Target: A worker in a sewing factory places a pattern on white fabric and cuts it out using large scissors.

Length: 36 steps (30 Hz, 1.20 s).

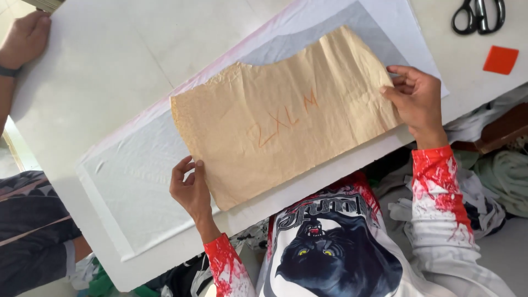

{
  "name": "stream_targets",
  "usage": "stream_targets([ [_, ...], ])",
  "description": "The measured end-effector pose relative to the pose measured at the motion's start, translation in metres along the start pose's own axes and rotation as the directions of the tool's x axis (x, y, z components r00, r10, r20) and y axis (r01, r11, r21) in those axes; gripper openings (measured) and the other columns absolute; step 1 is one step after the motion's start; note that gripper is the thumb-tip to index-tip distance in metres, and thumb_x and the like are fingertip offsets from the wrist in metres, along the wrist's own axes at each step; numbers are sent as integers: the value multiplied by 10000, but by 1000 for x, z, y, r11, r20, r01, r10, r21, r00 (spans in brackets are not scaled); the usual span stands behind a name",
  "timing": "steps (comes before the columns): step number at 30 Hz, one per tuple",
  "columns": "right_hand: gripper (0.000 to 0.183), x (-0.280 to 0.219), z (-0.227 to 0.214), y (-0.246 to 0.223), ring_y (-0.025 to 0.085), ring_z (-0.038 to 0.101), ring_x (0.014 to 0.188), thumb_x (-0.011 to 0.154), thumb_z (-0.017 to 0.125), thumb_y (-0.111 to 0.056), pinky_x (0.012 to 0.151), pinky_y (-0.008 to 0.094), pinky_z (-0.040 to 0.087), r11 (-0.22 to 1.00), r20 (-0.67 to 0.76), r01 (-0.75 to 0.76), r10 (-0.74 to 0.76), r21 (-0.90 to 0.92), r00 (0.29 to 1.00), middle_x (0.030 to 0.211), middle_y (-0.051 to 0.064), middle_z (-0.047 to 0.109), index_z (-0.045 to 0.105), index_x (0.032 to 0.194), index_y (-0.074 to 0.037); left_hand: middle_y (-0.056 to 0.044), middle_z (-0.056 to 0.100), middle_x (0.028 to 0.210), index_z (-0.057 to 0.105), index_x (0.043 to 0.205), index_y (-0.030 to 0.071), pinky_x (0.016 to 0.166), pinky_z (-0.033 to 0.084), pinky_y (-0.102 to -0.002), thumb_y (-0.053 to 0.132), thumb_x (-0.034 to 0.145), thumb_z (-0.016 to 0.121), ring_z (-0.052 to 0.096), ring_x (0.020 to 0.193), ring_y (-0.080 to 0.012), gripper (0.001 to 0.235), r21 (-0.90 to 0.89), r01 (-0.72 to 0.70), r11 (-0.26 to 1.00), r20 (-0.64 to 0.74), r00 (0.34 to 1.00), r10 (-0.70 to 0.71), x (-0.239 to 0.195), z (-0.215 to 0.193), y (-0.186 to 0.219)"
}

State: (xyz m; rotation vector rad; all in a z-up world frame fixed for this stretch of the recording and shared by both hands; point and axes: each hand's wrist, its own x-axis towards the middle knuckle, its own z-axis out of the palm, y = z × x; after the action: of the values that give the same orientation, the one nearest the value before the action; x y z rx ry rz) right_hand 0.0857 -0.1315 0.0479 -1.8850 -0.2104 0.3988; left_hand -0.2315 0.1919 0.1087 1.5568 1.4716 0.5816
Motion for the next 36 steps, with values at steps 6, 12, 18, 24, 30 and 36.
stream_targets([
  [6, 462, 3, -13, -18, 115, 613, 839, 887, 736, 47, 797, 242, 552, 992, -8, 26, -27, -122, 1000, 1029, 51, 666, 680, 1338, -33, 1, 692, 962, 723, 1085, 136, 656, 495, -220, 208, 880, 771, 620, 662, -63, 223, -10, 20, 1000, 26, 999, -20, -5, 15, 0],
  [12, 342, 22, -17, -8, 115, 689, 878, 976, 800, 8, 814, 207, 597, 992, 5, 103, -103, -65, 995, 1019, 95, 724, 694, 1301, -1, 8, 689, 970, 724, 1102, 122, 744, 548, -207, 163, 869, 787, 656, 748, -62, 245, -87, 32, 996, 34, 999, -29, -6, 21, 10],
  [18, 322, 44, -33, 11, 103, 695, 872, 1008, 913, 59, 796, 232, 619, 980, 41, 183, -180, -74, 983, 993, 103, 720, 717, 1262, 28, -1, 686, 923, 719, 1056, 111, 673, 526, -199, 143, 883, 786, 641, 714, -60, 187, -87, -54, 995, -13, 999, 53, 2, 21, -10],
  [24, 314, 52, -58, 50, 268, 708, 1081, 1200, 824, 201, 980, 430, 668, 903, 116, 402, -387, -155, 915, 1117, 164, 658, 566, 1235, 23, -4, 704, 903, 728, 1002, 125, 668, 532, -194, 151, 867, 792, 623, 687, -58, 152, -41, -48, 998, -46, 998, 46, -6, 26, 7],
  [30, 291, 45, -48, 23, 227, 673, 913, 1178, 915, 154, 766, 333, 584, 766, 128, 480, -474, -428, 871, 1074, 137, 715, 661, 1120, 25, -24, 742, 864, 745, 983, 91, 769, 614, -196, 124, 826, 835, 714, 795, -73, 184, -106, -27, 994, 18, 999, 29, -3, 22, 1],
  [36, 291, 50, -54, 38, 231, 660, 899, 1191, 960, 117, 780, 354, 570, 717, 190, 544, -517, -437, 835, 1082, 162, 714, 680, 1142, 52, -21, 749, 877, 745, 980, 90, 779, 622, -187, 107, 846, 833, 721, 824, -77, 161, -86, -61, 994, -8, 998, 61, -8, 29, -11],
])
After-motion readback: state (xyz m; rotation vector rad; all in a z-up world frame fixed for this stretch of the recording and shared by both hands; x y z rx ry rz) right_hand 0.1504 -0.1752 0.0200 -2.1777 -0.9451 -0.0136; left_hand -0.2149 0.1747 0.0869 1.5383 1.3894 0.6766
